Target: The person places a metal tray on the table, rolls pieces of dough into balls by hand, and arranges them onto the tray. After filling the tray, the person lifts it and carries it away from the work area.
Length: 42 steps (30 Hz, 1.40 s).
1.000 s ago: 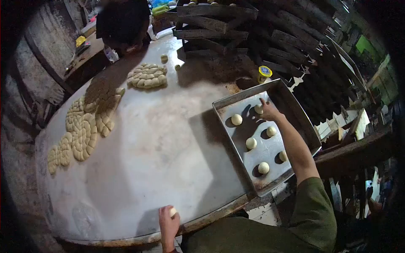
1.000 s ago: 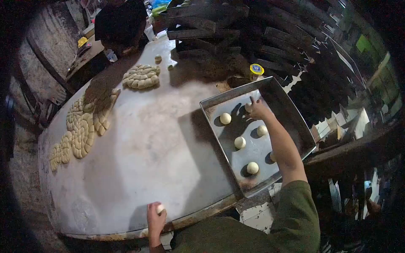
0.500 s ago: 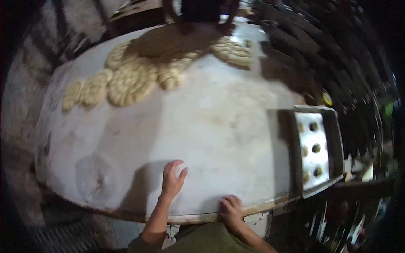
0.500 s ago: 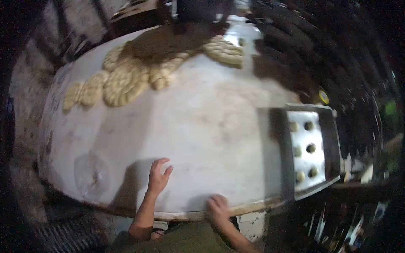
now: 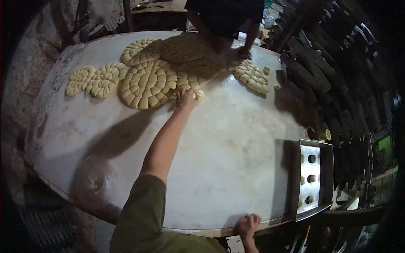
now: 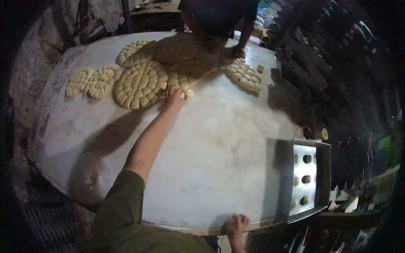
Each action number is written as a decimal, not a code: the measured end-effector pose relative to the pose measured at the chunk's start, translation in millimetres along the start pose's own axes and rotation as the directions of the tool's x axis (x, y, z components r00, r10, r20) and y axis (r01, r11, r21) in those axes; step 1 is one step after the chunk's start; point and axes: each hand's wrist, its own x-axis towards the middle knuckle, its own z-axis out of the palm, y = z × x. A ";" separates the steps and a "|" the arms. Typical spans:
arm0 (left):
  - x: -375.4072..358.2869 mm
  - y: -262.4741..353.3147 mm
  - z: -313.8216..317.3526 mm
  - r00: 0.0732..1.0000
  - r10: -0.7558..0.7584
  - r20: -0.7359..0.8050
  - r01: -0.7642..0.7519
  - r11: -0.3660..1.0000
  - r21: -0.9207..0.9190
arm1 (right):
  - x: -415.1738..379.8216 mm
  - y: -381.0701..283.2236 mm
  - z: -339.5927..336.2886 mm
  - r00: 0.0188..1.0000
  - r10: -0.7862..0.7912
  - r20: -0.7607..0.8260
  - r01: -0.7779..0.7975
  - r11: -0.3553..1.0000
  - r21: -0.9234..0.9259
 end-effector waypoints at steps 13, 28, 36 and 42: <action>-384.3 76.3 -214.0 0.858 -0.088 0.505 0.237 0.942 -0.239 | 24.8 73.7 49.0 0.990 0.069 -0.121 -0.053 0.990 0.131; -351.5 112.3 -158.9 0.989 -0.065 0.132 0.043 0.985 0.168 | 86.3 17.7 28.6 0.957 -0.287 -0.034 0.281 0.902 0.327; -417.8 106.1 -167.3 0.979 0.045 0.199 -0.067 0.992 0.106 | 39.4 81.3 -20.5 0.784 -0.610 0.113 0.567 0.778 0.269; -361.1 139.3 -104.1 0.960 0.126 0.249 -0.129 0.992 -0.004 | 76.1 8.6 34.8 0.877 -0.457 0.152 0.377 0.848 0.374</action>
